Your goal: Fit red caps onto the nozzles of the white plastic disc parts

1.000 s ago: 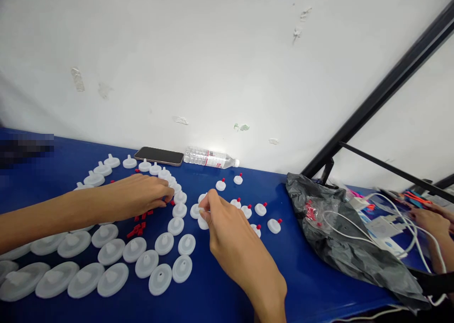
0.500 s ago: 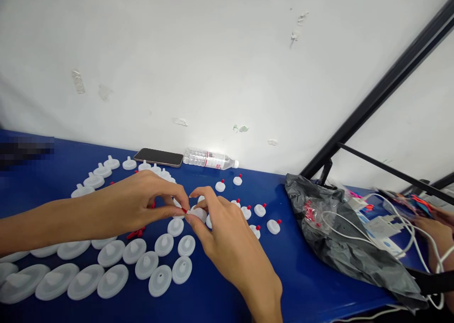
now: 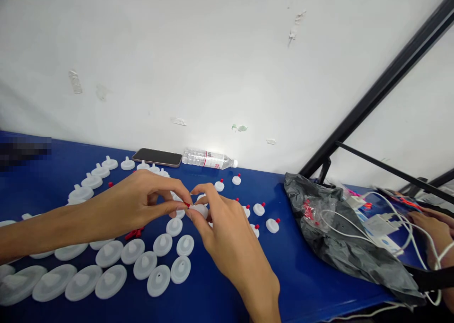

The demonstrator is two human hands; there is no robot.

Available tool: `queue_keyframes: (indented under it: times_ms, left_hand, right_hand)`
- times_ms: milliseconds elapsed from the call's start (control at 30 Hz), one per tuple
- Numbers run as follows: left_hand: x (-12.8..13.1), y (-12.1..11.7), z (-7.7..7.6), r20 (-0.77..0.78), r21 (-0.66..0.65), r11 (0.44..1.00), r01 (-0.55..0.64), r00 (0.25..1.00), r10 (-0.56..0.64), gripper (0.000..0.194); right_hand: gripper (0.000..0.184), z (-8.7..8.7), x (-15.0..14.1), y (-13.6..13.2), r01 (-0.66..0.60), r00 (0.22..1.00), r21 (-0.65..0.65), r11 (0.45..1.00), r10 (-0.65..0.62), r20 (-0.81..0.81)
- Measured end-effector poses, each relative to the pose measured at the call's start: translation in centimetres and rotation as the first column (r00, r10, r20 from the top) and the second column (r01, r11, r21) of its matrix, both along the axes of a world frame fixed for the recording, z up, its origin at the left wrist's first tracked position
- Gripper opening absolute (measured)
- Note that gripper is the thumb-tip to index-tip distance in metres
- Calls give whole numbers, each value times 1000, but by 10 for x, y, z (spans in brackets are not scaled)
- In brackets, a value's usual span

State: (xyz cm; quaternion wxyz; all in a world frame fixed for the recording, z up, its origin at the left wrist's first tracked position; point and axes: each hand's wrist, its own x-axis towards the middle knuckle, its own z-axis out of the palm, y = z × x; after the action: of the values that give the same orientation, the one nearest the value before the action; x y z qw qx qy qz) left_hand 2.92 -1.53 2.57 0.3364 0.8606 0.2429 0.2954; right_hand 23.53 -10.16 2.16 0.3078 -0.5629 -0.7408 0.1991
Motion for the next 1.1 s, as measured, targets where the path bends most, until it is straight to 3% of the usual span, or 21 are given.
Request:
queue_keyframes:
  times_ms: [133,333,500,700,900,1000,1100]
  left_hand:
    - [0,1,-1,-6,-27,1000,-16,1000,15,14]
    - [0,0,-5,-8,59,998,-36,999,36,15]
    - [-2,5,-3,-22,128,990,-63,998,66,15]
    - [-5,10,-8,-93,343,938,-56,991,93,23]
    - [-8,4,-9,-214,451,892,-11,969,120,31]
    - [-6,-1,-5,-186,429,903,3,979,85,37]
    - [-5,-6,-2,-116,410,912,0,992,53,40]
  right_hand:
    - [20,0,0,1,3,1000,19,1000,-2,-14]
    - [24,2,0,0,18,1000,32,999,-18,0]
    - [45,1,1,0,-11,1000,56,998,10,13]
    - [49,1,4,-2,66,995,123,990,-75,66]
    - [50,1,2,-3,79,992,93,993,-70,-101]
    - [50,1,2,-2,86,970,118,989,-56,-236]
    - [38,2,0,-4,135,956,157,978,-87,-279]
